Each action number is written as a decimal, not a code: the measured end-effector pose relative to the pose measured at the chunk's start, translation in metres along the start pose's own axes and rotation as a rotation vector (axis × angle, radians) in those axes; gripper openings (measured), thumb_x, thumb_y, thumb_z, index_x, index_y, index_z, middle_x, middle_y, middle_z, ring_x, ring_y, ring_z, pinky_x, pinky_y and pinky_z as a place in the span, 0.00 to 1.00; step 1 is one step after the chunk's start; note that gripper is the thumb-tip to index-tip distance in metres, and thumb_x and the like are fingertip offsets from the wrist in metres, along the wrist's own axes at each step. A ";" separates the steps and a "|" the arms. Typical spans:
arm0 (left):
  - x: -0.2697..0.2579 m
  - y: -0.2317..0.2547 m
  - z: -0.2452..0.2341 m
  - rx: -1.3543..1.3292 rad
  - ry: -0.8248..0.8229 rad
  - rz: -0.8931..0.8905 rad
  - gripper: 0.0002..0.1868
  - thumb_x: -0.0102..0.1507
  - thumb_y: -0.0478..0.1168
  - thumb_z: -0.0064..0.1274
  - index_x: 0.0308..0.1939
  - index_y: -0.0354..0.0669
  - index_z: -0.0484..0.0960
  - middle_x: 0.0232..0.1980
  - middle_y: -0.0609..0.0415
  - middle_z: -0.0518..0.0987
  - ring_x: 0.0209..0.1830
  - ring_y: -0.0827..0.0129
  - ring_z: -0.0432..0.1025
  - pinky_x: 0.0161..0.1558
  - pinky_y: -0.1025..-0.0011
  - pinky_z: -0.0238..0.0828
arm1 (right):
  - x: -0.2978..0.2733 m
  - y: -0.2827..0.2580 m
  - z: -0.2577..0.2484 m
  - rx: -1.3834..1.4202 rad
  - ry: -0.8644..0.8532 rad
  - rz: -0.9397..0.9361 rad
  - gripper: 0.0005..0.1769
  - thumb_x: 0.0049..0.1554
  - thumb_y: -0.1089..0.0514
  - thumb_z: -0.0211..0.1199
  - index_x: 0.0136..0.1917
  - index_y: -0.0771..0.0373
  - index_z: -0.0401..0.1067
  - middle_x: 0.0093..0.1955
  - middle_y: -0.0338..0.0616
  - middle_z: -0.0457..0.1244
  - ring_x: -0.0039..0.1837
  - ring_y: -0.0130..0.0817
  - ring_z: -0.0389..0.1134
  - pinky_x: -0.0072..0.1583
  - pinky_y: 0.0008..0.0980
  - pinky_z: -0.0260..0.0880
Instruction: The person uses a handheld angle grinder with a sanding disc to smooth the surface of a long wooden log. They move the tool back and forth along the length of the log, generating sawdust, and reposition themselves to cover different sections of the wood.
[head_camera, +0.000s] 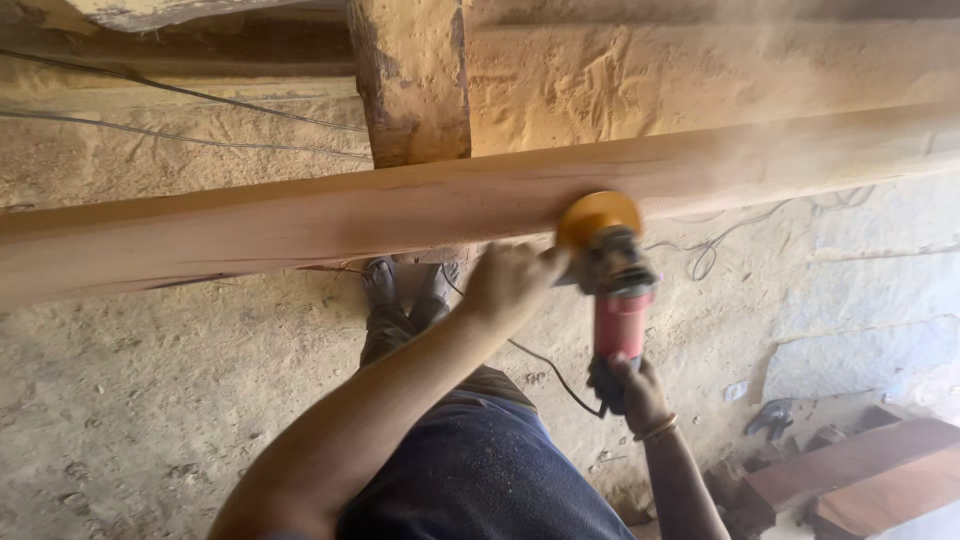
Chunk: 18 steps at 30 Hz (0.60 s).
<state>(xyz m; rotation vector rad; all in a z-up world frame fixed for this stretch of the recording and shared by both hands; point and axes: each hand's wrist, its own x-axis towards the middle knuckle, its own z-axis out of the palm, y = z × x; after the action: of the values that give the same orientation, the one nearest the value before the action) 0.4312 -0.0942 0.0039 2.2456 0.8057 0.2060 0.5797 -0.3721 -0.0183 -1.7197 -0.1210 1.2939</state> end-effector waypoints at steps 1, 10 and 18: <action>0.023 0.009 0.002 0.606 0.155 0.390 0.07 0.64 0.39 0.51 0.46 0.46 0.76 0.16 0.68 0.65 0.13 0.81 0.64 0.22 0.71 0.66 | 0.003 0.003 -0.009 0.061 0.011 -0.037 0.30 0.58 0.41 0.66 0.52 0.72 0.66 0.36 0.49 0.67 0.33 0.32 0.68 0.34 0.30 0.71; -0.096 -0.077 -0.075 0.279 0.306 0.091 0.18 0.60 0.37 0.57 0.54 0.49 0.81 0.29 0.58 0.81 0.23 0.71 0.75 0.24 0.69 0.75 | -0.014 -0.081 0.111 -0.289 -0.221 0.082 0.36 0.53 0.45 0.67 0.64 0.69 0.61 0.35 0.47 0.63 0.29 0.30 0.61 0.30 0.31 0.68; -0.262 -0.180 -0.215 0.954 0.344 -0.513 0.11 0.71 0.53 0.60 0.39 0.54 0.83 0.22 0.67 0.75 0.13 0.84 0.63 0.21 0.82 0.60 | -0.020 -0.179 0.326 -0.905 -0.654 -0.322 0.42 0.55 0.31 0.60 0.74 0.57 0.63 0.58 0.54 0.69 0.59 0.43 0.72 0.60 0.42 0.73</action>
<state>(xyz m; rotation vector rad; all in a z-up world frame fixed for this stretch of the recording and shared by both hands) 0.0574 -0.0300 0.0581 2.7619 1.9466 -0.0697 0.3901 -0.0858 0.1269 -1.7677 -1.4864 1.6164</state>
